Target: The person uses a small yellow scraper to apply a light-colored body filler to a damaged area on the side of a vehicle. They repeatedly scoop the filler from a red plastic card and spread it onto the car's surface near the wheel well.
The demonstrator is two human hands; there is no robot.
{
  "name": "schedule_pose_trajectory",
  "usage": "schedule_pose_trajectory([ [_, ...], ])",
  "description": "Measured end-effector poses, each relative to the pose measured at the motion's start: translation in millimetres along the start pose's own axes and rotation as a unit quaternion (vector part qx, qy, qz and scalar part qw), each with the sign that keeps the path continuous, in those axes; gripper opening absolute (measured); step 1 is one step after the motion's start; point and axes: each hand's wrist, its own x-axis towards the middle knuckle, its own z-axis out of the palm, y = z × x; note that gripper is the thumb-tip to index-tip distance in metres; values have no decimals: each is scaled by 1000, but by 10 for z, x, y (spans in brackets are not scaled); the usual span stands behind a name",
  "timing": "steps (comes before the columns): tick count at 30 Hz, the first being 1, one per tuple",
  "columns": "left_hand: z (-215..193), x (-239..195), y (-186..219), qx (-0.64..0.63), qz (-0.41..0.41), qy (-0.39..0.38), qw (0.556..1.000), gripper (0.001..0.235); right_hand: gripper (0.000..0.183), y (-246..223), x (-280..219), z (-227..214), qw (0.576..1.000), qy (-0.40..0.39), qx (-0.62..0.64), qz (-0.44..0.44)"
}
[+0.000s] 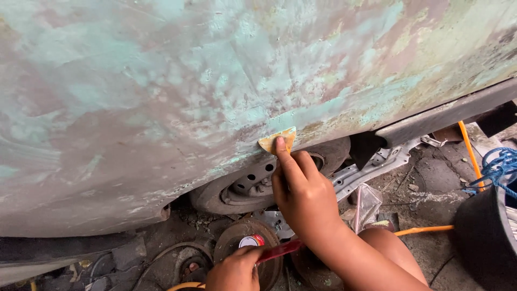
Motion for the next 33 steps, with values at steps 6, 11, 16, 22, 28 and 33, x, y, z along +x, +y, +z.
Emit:
schedule_pose_trajectory([
  [6,-74,-151,8,-13,-7,-7,1000,49,57,0,-67,-62,998,-55,-19,32],
  [11,-18,-192,-19,-17,5,16,1000,53,55,-43,4,-254,987,-133,34,80],
  [16,-109,-206,-39,-30,5,-8,1000,61,63,-153,187,-586,984,-139,86,68],
  [22,-110,-109,-118,-32,6,-41,999,71,46,-259,354,-629,998,13,53,20],
  [28,-43,14,-173,-24,-24,-39,999,74,48,-266,421,-507,999,29,33,25],
  [33,67,146,-274,-25,-29,-42,998,73,44,-293,451,-453,998,30,44,33],
])
